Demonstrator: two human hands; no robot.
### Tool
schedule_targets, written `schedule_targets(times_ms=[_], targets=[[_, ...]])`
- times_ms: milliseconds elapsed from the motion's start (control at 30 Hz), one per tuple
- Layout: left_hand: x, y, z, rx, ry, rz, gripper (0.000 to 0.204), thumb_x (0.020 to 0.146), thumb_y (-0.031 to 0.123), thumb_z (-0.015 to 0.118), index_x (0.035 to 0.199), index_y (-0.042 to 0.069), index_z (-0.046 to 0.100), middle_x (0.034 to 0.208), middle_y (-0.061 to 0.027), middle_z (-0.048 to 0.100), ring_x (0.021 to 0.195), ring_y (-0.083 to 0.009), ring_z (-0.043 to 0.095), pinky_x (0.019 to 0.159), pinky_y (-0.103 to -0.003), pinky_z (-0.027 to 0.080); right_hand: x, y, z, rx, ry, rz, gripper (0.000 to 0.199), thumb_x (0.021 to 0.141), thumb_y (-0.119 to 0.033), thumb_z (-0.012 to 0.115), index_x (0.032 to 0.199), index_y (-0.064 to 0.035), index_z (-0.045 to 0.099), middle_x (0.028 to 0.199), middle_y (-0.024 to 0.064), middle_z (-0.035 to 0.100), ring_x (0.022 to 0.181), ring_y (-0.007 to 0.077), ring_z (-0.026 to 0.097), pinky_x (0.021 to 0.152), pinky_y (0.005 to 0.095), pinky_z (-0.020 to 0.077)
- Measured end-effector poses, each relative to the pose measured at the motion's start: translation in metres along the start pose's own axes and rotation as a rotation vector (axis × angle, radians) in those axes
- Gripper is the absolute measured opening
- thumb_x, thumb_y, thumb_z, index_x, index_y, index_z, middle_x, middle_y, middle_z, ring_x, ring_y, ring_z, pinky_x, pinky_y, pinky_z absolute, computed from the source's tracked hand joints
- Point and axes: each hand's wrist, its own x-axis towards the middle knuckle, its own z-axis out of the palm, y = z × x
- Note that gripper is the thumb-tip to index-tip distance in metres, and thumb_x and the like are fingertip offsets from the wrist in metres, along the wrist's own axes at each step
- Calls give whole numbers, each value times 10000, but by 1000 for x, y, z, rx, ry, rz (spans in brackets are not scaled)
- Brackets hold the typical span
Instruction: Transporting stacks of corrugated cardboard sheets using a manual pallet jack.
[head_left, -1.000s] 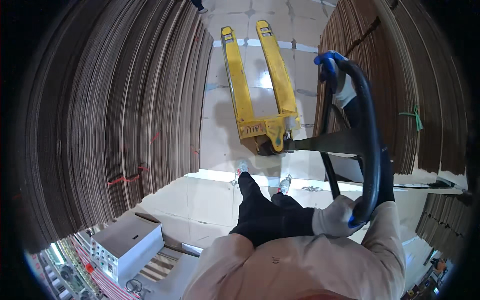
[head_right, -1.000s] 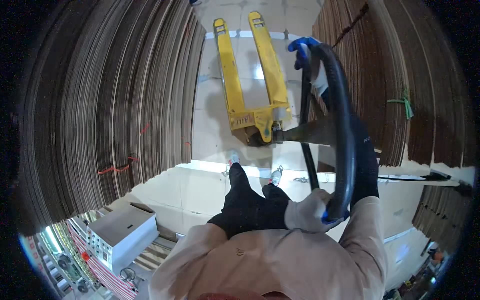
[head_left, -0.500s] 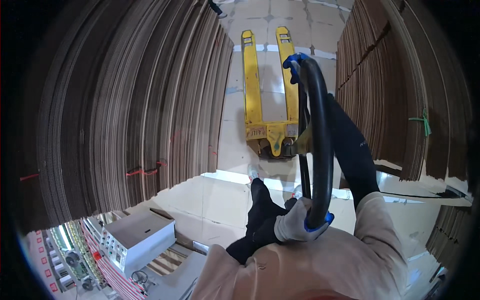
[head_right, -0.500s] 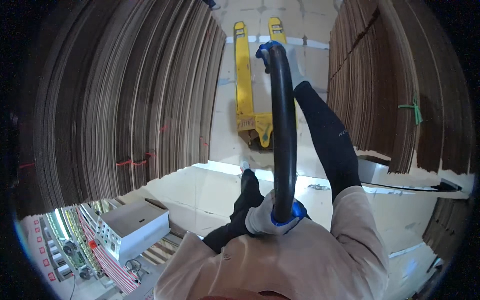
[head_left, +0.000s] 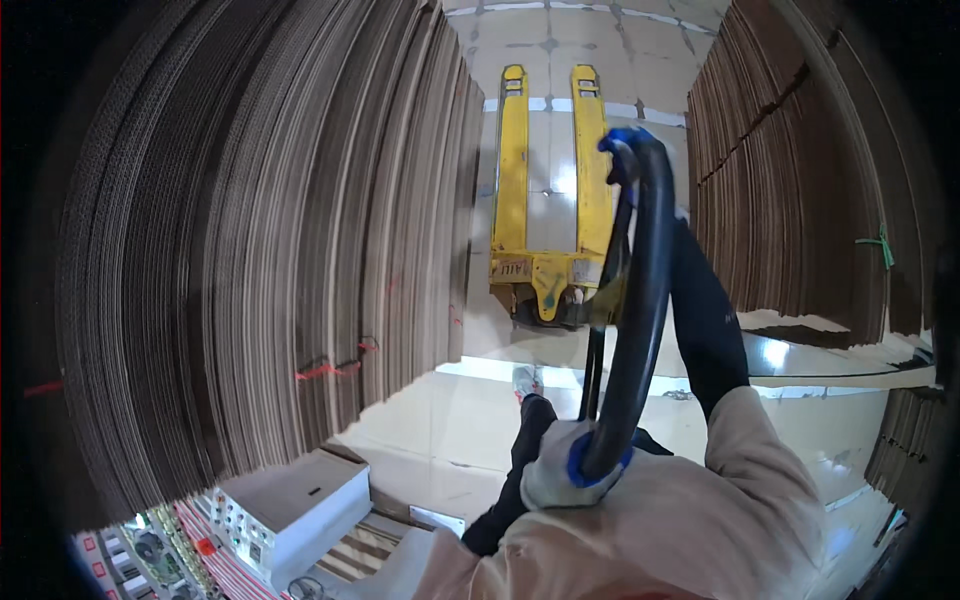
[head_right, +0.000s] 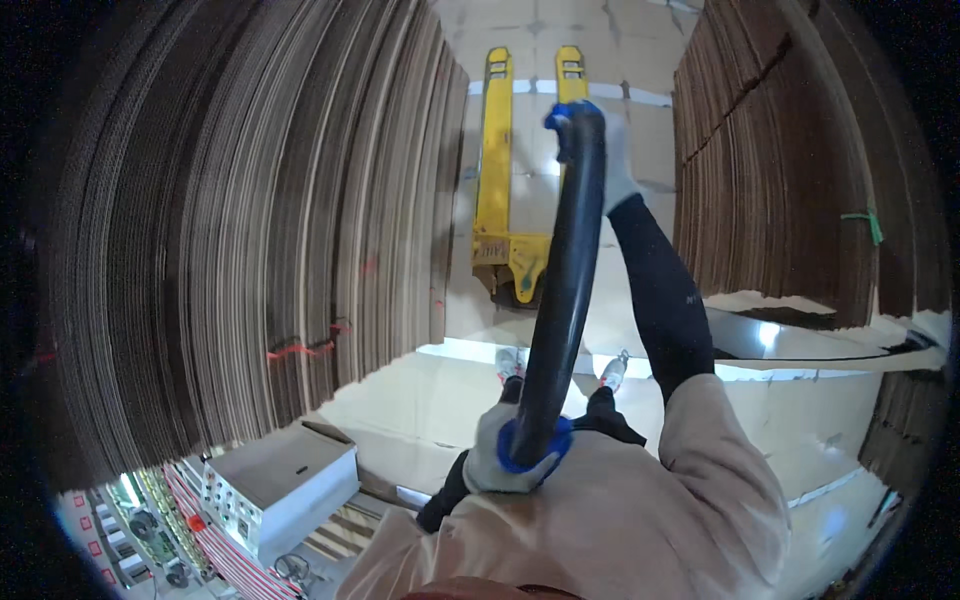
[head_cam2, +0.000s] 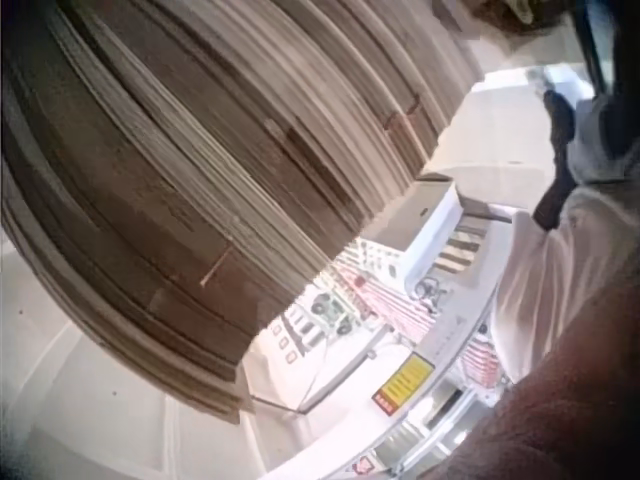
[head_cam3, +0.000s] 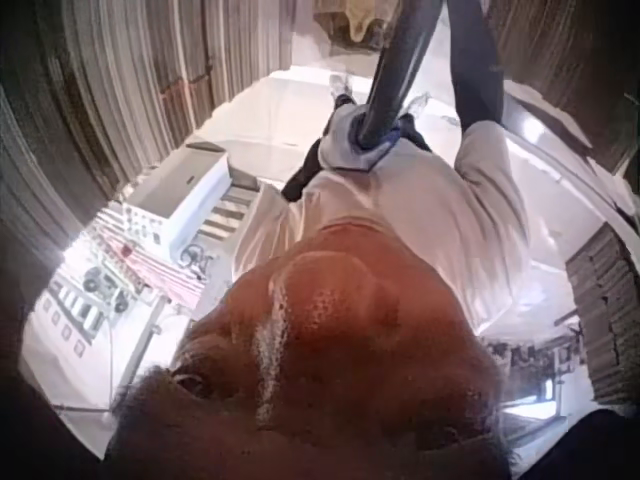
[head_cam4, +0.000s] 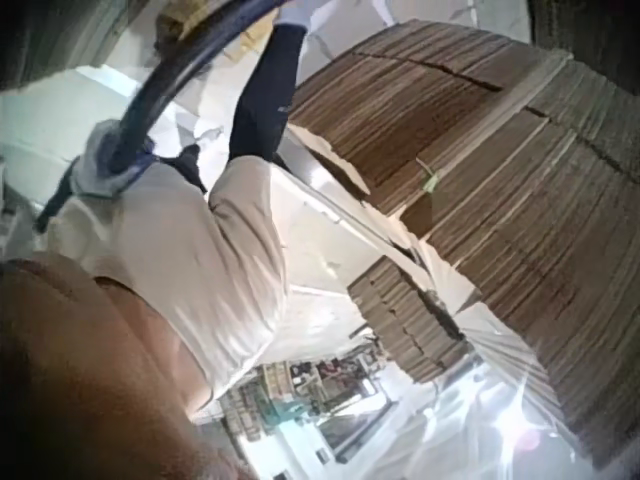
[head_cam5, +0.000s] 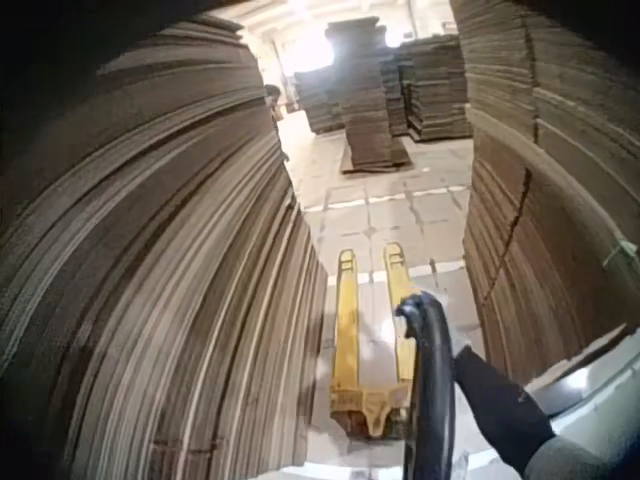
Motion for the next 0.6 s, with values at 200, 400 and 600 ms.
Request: schedule_targets(times_ms=[200, 400, 600], targets=[[-37, -60, -113, 72, 593, 49, 381, 603, 178, 789, 890, 10, 603, 844, -116, 650, 735, -241, 645, 683, -329, 510, -68, -27, 20, -218, 316, -146, 226, 899, -215, 605, 882, 10, 619, 735, 38, 589, 504, 85, 518, 465, 230, 422], [25, -85, -203, -115, 634, 114, 325, 627, 34, 723, 918, -26, 592, 864, -126, 650, 801, -215, 648, 758, -317, 513, -5, -9, 84, -221, 400, -178, 160, 887, -132, 583, 859, 14, 641, 747, 43, 628, 616, 81, 552, 546, 232, 438], [69, -113, -268, 347, 880, 534, 356, 645, 109, 768, 933, -4, 592, 791, -118, 640, 708, -217, 637, 687, -333, 512, -14, 1, 105, -331, 544, -204, 174, 892, -119, 543, 909, 25, 638, 812, 61, 648, 740, 109, 599, 657, 232, 466]])
